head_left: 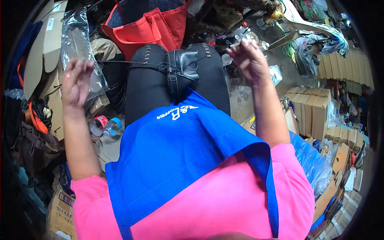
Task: Sewing the upper part of a black shoe by hand with a needle and thread, and using scissors to cut the thread.
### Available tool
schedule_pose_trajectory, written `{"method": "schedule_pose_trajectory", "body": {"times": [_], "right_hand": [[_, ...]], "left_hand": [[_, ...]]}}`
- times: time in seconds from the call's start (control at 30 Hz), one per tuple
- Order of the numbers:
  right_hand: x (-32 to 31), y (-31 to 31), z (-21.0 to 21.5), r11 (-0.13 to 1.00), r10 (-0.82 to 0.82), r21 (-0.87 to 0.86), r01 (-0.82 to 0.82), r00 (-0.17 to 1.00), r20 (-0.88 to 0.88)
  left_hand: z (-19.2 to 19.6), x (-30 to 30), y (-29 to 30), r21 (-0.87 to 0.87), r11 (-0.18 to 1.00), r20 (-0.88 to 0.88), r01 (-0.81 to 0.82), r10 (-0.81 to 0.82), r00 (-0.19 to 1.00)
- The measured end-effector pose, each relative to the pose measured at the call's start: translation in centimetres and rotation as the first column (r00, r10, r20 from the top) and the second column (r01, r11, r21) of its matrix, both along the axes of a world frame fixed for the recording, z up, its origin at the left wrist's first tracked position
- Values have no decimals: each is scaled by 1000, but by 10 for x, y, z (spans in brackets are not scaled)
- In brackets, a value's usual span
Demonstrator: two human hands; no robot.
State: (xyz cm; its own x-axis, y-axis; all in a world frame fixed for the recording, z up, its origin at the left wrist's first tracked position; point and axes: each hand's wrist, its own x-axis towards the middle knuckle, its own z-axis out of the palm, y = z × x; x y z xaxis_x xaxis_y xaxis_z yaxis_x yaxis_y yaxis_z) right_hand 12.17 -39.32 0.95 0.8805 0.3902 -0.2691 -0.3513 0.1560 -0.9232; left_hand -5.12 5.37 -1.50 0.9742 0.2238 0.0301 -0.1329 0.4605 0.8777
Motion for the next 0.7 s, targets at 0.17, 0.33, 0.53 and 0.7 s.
{"method": "schedule_pose_trajectory", "body": {"times": [0.17,0.33,0.53,0.7], "right_hand": [[5,28,1,878,136,477,-43,978,-161],[20,-67,17,914,-341,-166,369,923,178],[18,-37,10,815,102,-578,40,972,211],[24,61,5,346,798,-881,-323,594,96]], "left_hand": [[26,35,-61,-358,912,78,199,-184,980],[8,-11,15,12,929,-235,-370,363,902],[2,33,-27,416,909,-352,19,142,925],[-1,90,-133,525,634,-495,567,-315,810]]}}
